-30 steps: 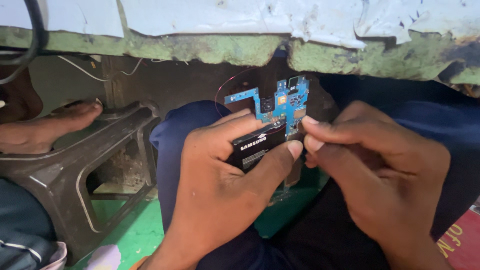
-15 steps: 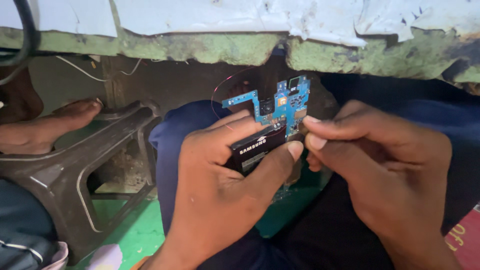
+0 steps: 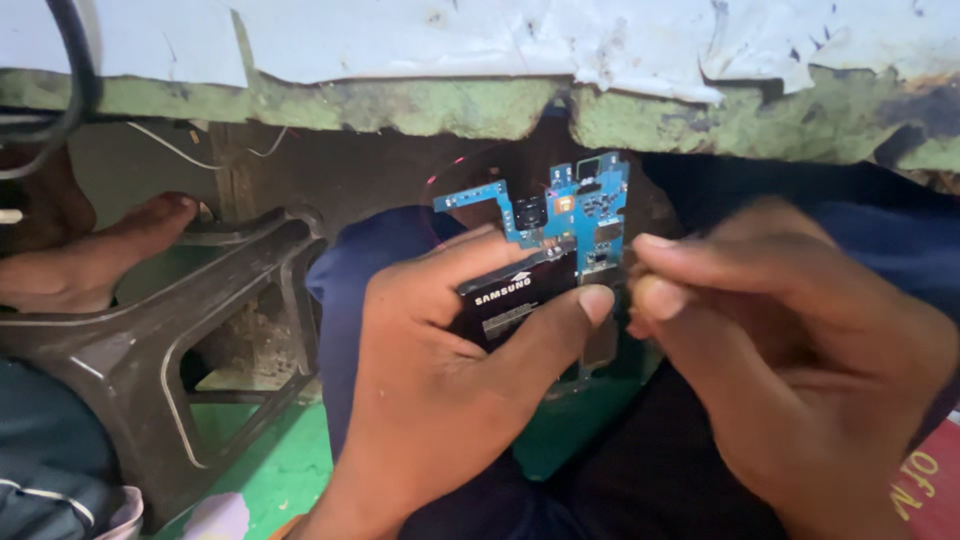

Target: The person sits on the floor holding a Samsung phone motherboard with battery attached and works on it on their lap. They manipulate small components and connectors on the board by hand and with tweezers, then use a soldering iron on the board and continue adjusting components with a pick tool.

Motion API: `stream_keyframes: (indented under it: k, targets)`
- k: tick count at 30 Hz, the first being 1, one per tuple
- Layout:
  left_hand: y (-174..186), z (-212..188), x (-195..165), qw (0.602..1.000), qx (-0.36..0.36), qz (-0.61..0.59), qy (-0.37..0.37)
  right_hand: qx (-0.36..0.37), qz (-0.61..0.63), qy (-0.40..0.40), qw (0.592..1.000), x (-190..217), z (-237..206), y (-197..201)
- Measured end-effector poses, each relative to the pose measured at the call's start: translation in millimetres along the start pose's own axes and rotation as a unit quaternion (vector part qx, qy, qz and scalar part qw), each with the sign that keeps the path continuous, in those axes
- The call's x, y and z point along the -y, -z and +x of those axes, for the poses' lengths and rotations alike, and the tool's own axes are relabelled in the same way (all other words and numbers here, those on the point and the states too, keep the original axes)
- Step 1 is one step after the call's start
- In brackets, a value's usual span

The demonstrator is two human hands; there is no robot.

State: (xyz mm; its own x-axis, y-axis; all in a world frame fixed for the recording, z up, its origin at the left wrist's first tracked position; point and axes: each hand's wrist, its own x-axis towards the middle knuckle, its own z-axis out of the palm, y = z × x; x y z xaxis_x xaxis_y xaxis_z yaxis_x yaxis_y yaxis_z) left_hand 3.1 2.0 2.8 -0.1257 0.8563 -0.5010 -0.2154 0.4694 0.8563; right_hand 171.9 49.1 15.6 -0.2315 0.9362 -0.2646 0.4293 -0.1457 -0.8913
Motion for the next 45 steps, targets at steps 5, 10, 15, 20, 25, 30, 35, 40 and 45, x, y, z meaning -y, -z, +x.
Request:
stream_keyframes:
  k: [5, 10, 15, 20, 25, 30, 35, 40, 45]
  targets:
    - [5, -2, 4, 1.000, 0.001, 0.001, 0.028, -0.004, -0.113, 0.011, 0.994, -1, -6, 7]
    - [7, -1, 4, 0.998, 0.018, -0.037, 0.047, -0.038, -0.131, 0.062, 0.989, -12, -12, 5]
    - [7, -2, 3, 0.994, 0.026, -0.079, 0.076, -0.029, -0.159, 0.090, 0.983, -16, -17, 7]
    - [8, -4, 4, 0.995, 0.038, -0.055, 0.069, -0.020, -0.149, 0.130, 0.980, -20, -18, 9]
    - [-2, -1, -3, 0.994, 0.059, -0.061, 0.069, -0.052, -0.047, 0.047, 0.996, -25, -28, 21]
    - [-19, 6, -24, 0.996, 0.082, -0.034, 0.029, -0.065, -0.054, 0.139, 0.987, -40, -36, 37]
    - [-36, 14, -45, 0.987, 0.051, 0.105, -0.111, -0.110, -0.022, 0.177, 0.978, -44, -13, 51]
    - [-50, 18, -63, 0.998, -0.027, -0.047, -0.020, -0.068, -0.051, 0.167, 0.982, -14, 19, 62]
    - [-52, 30, -71, 0.996, -0.047, -0.026, -0.066, 0.014, -0.104, 0.292, 0.951, -1, 56, 81]
